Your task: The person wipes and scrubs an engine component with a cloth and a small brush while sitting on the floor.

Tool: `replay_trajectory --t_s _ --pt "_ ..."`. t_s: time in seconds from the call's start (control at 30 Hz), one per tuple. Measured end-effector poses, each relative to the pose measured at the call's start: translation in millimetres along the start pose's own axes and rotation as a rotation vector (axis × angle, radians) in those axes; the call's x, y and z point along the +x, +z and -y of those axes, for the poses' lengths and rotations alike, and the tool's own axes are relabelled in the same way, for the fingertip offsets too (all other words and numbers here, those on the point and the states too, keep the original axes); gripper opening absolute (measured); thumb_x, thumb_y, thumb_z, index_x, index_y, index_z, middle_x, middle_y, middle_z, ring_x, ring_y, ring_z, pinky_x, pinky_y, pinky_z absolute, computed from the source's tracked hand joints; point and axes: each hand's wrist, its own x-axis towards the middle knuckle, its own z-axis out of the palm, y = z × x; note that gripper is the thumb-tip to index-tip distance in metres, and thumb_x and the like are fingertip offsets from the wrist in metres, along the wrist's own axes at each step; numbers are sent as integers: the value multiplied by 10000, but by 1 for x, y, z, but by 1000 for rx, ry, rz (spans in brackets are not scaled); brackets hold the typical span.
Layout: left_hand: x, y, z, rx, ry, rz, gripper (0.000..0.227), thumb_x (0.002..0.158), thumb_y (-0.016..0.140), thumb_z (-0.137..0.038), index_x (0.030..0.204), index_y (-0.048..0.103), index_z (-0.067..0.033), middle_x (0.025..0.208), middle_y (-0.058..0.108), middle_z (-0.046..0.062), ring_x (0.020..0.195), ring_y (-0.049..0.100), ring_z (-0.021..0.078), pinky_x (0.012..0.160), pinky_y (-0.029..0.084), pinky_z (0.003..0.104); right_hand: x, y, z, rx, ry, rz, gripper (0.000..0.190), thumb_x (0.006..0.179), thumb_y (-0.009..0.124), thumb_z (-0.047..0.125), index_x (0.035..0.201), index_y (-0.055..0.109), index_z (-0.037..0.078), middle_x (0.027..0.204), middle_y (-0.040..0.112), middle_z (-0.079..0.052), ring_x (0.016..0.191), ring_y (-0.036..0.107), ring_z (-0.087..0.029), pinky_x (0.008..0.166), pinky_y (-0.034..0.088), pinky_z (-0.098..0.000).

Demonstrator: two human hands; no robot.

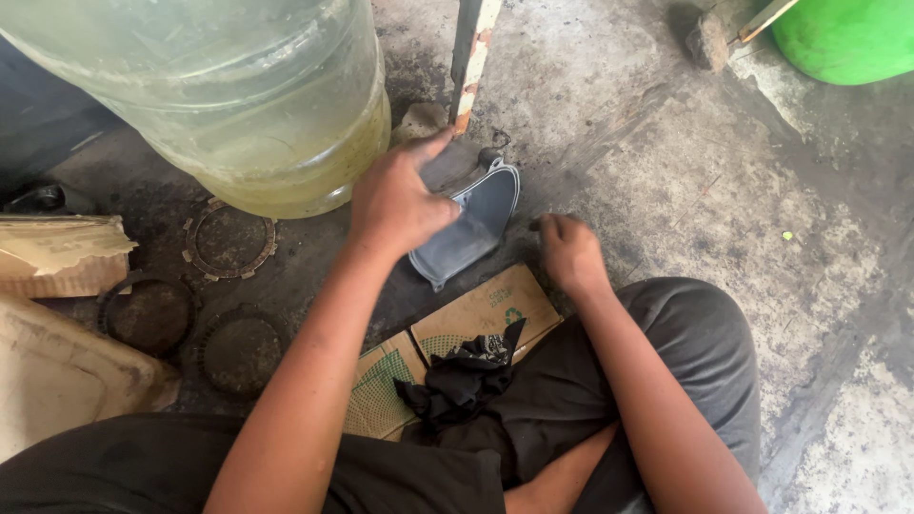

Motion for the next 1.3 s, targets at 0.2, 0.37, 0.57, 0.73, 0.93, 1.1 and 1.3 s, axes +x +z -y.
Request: replay_trajectory --t_s 0.2,0.37,0.57,0.73,0.93,1.1,1.3 --pt "7 15 13 132 352 -197 779 669 722 -149 1430 577 -231 1541 518 6 1316 543 298 1082 451 420 -16 5 8 -70 -294 -94 220 950 650 198 1050 736 22 1082 721 -199 964 721 -392 879 565 -453" --pt "11 17 18 176 380 -144 822 703 717 -186 1496 502 -226 1583 413 63 1359 474 354 1098 428 436 -37 34 39 -261 -490 -65 204 946 646 117 1119 626 10 1081 653 -226 859 689 -439 741 560 -496" --pt "11 17 23 157 385 -147 781 732 700 -188 1490 515 -229 1581 430 57 1369 471 361 1114 421 424 -37 35 50 -304 -626 -103 321 823 646 31 1143 663 57 1084 643 -224 804 689 -429 710 571 -482" --pt "13 17 25 122 369 -136 767 735 691 -183 1481 523 -237 1576 427 58 1372 471 344 1113 416 428 -52 44 49 -264 -782 101 415 766 610 -3 1176 656 41 1084 651 -206 798 696 -395 719 578 -461" --pt "9 15 25 102 344 -144 760 722 693 -204 1464 540 -261 1574 429 46 1356 465 355 1112 416 434 -36 50 38 -275 -590 -3 280 797 656 34 1077 648 31 943 669 -223 864 670 -430 754 545 -498" --pt "10 13 27 68 327 -131 784 692 691 -190 1459 547 -260 1562 448 54 1343 478 355 1076 454 437 -69 83 40 -124 -693 47 270 830 674 54 1090 638 -11 951 644 -277 881 644 -471 767 529 -523" --pt "11 19 28 48 388 -199 771 701 728 -208 1454 563 -237 1544 465 89 1324 485 384 1082 448 453 -24 60 35 -142 -489 -168 140 928 713 96 1061 702 53 1011 696 -233 922 677 -443 836 548 -508"
